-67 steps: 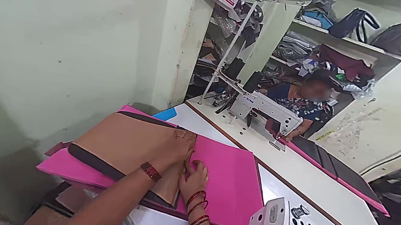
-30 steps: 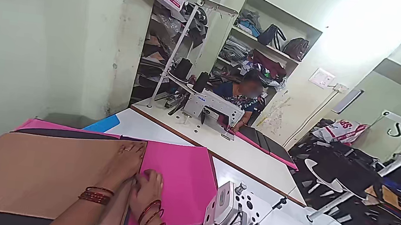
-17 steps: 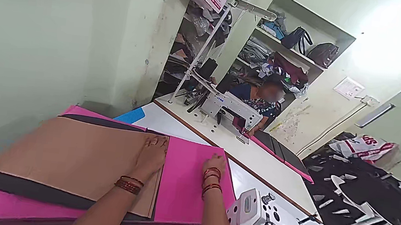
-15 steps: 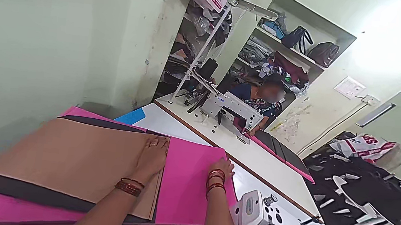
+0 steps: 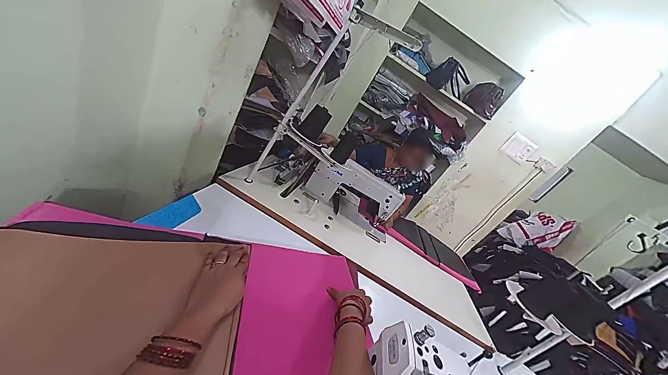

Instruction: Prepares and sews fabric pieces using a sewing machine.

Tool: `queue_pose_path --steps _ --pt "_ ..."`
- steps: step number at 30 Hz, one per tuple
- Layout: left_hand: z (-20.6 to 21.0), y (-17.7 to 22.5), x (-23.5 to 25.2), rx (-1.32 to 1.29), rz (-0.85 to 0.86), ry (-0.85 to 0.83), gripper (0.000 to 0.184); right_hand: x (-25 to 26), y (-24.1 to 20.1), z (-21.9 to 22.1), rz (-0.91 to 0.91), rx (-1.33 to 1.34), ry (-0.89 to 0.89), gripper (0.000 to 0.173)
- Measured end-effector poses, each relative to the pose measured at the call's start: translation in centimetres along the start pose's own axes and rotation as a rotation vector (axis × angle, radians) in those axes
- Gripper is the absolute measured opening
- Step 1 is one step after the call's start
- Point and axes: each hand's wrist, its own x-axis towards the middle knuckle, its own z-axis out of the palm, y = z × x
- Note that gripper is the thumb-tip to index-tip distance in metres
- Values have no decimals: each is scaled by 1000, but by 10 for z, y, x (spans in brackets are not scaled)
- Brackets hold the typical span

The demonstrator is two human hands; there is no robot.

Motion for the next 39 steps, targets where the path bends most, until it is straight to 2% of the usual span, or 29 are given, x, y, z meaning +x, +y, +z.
queue_pose_path --steps 3,6,8,12,13,15,17,18,20,21,22,23,25,26,28,33,39 --pt "1 0 1 5 -3 18 50 -26 -12 -14 -158 -126 97 79" --pt "1 -2 2 11 -7 19 50 -60 -22 -28 -273 -143 159 65" --pt "3 -2 3 9 -6 29 50 -87 -25 -34 -374 -149 144 63" --pt "-2 0 -3 -53 11 65 49 -152 -27 -16 -658 -263 -63 54" --pt "-4 0 -5 -65 14 69 49 -166 -27 -4 -712 -302 -126 57" --pt "-8 2 -9 -50 -3 41 50 -184 -30 13 -750 -413 -230 74" --pt "-10 4 -11 -54 -4 53 51 -194 -32 0 -791 -492 -341 81" --pt "-8 3 -11 -59 0 70 50 -196 -33 -16 -844 -531 -409 75" --pt "-3 1 -9 -55 18 110 47 -186 -36 -43 -990 -584 -514 50" --pt "-1 0 -9 -50 24 114 48 -172 -38 -48 -1037 -562 -522 39" --pt "0 -1 -7 -39 21 106 48 -154 -38 -47 -1042 -491 -484 38" --pt "1 -1 -6 -42 26 109 46 -136 -37 -44 -1004 -397 -403 43" --pt "-1 0 -5 -66 21 87 48 -105 -34 -30 -845 -297 -246 81" --pt "-4 1 -7 -73 10 69 51 -92 -31 -20 -763 -265 -244 98" --pt "-6 3 -12 -68 -20 39 58 -82 -20 -6 -661 -208 -332 113" --pt "3 3 -44 -114 77 52 60 -122 36 -10 -668 -169 -415 112" --pt "24 31 -148 -179 273 -37 58 -205 172 -17 -532 -84 -450 114"
